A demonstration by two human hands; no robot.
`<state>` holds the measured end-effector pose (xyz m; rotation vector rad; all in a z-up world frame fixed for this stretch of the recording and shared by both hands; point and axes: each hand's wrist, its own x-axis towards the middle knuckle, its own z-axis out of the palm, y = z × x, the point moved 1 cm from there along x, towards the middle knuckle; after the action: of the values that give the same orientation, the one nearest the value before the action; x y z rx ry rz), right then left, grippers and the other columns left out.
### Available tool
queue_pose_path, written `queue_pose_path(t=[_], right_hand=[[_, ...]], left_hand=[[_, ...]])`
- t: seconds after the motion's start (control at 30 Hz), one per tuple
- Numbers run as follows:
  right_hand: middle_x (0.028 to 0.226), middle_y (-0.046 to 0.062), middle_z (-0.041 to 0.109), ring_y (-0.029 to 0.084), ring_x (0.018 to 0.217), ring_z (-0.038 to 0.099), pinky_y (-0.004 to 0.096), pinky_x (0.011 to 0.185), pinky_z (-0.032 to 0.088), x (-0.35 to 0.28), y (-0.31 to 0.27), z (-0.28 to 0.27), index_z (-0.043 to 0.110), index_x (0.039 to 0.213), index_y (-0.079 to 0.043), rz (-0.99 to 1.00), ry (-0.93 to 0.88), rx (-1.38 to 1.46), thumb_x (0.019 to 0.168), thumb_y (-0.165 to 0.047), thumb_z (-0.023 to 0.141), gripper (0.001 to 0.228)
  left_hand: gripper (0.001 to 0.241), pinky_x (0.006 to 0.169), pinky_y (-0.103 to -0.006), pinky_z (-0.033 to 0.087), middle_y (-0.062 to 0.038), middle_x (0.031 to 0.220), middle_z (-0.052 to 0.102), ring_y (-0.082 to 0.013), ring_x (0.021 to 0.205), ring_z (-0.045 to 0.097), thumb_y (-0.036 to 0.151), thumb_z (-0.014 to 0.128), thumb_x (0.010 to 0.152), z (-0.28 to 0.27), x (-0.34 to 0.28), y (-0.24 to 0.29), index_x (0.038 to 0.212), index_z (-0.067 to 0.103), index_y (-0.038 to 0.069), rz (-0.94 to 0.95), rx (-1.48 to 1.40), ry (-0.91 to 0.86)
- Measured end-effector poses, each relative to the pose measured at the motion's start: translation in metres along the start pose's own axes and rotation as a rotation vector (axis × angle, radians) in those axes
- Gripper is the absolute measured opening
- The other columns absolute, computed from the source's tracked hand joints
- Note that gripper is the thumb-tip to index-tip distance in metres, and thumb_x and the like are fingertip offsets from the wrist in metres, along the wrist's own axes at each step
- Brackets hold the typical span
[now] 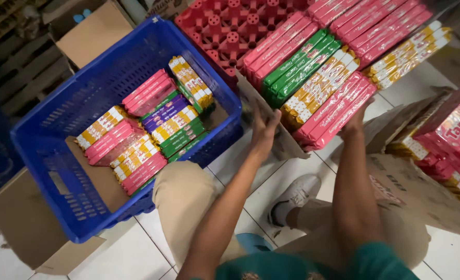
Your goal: The person sorts various colors of packaged wafer snacks between a blue plastic crate and a cardboard box, handling several packages one by one to organize them by color.
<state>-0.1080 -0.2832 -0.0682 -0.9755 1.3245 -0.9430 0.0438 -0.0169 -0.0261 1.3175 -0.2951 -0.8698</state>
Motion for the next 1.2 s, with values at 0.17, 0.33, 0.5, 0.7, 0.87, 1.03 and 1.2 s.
queue_pose_path(t=[0.17, 0.33, 0.5, 0.7, 0.87, 1.03, 1.2], right_hand=[[0.14, 0.002, 0.05, 0.02, 0.129, 0.051, 0.038, 0.11, 0.038, -0.024, 0.007, -0.015, 0.047, 0.139, -0.024, -0.052, 0.108, -0.051, 0.092, -0.071, 0.032, 0.068], [0.152, 0.004, 0.049, 0.022, 0.139, 0.05, 0.039, 0.117, 0.035, -0.027, -0.022, -0.009, 0.045, 0.148, -0.024, -0.107, 0.168, -0.107, 0.089, -0.075, 0.027, 0.08], [0.15, 0.014, 0.054, 0.032, 0.137, 0.056, 0.043, 0.112, 0.045, -0.067, -0.052, -0.019, 0.047, 0.147, -0.01, -0.68, 0.256, -0.304, 0.11, -0.05, 0.054, 0.055], [0.109, 0.014, 0.064, 0.026, 0.097, 0.061, 0.037, 0.08, 0.048, -0.184, -0.077, 0.019, 0.065, 0.118, 0.0, -1.164, -0.226, -0.232, 0.1, -0.001, 0.062, 0.018], [0.091, 0.011, 0.068, 0.019, 0.081, 0.058, 0.037, 0.07, 0.043, -0.237, -0.094, 0.062, 0.075, 0.105, 0.0, -1.28, -0.774, -0.725, 0.118, -0.006, 0.073, 0.014], [0.092, 0.006, 0.08, 0.024, 0.091, 0.075, 0.04, 0.084, 0.052, -0.296, -0.115, 0.142, 0.073, 0.118, -0.009, -1.014, -1.251, -1.245, 0.114, -0.022, 0.053, 0.024], [0.143, 0.017, 0.064, 0.038, 0.129, 0.06, 0.046, 0.112, 0.039, -0.298, -0.051, 0.231, 0.063, 0.144, -0.023, -1.181, -1.484, -1.408, 0.103, -0.027, 0.049, 0.044]], left_hand=[[0.11, 0.119, -0.068, 0.025, -0.025, 0.171, -0.001, -0.047, 0.155, 0.013, 0.04, 0.07, 0.09, -0.019, -0.043, 0.047, 0.169, -0.004, 0.019, 0.087, 0.243, 0.0], [0.104, 0.123, -0.0659, 0.015, -0.032, 0.169, 0.005, -0.0487, 0.156, 0.01, 0.014, 0.064, 0.087, -0.052, -0.058, 0.034, 0.168, -0.002, 0.01, 0.174, 0.411, 0.071], [0.081, 0.119, -0.0451, 0.028, -0.027, 0.161, 0.038, -0.0404, 0.148, 0.04, 0.04, 0.055, 0.099, -0.07, -0.06, -0.008, 0.164, 0.017, 0.008, 0.316, 0.795, -0.232], [0.097, 0.11, -0.0553, 0.039, -0.024, 0.167, 0.028, -0.051, 0.143, 0.039, 0.045, 0.066, 0.093, -0.09, -0.086, 0.005, 0.166, 0.006, 0.022, 0.337, 1.171, -0.317], [0.078, 0.106, -0.0676, 0.038, -0.012, 0.16, 0.039, -0.0428, 0.143, 0.04, 0.048, 0.074, 0.083, -0.143, -0.097, 0.015, 0.148, 0.046, 0.015, 0.26, 1.525, 0.146], [0.064, 0.109, -0.077, 0.029, -0.001, 0.17, 0.021, -0.0444, 0.152, 0.023, 0.019, 0.048, 0.097, -0.163, -0.1, 0.013, 0.159, 0.031, 0.016, -0.131, 1.53, 0.097], [0.036, 0.099, -0.071, 0.046, -0.012, 0.13, 0.051, -0.0372, 0.131, 0.047, 0.018, 0.072, 0.087, -0.179, -0.12, 0.023, 0.118, 0.059, 0.006, 0.266, 1.253, 0.195]])
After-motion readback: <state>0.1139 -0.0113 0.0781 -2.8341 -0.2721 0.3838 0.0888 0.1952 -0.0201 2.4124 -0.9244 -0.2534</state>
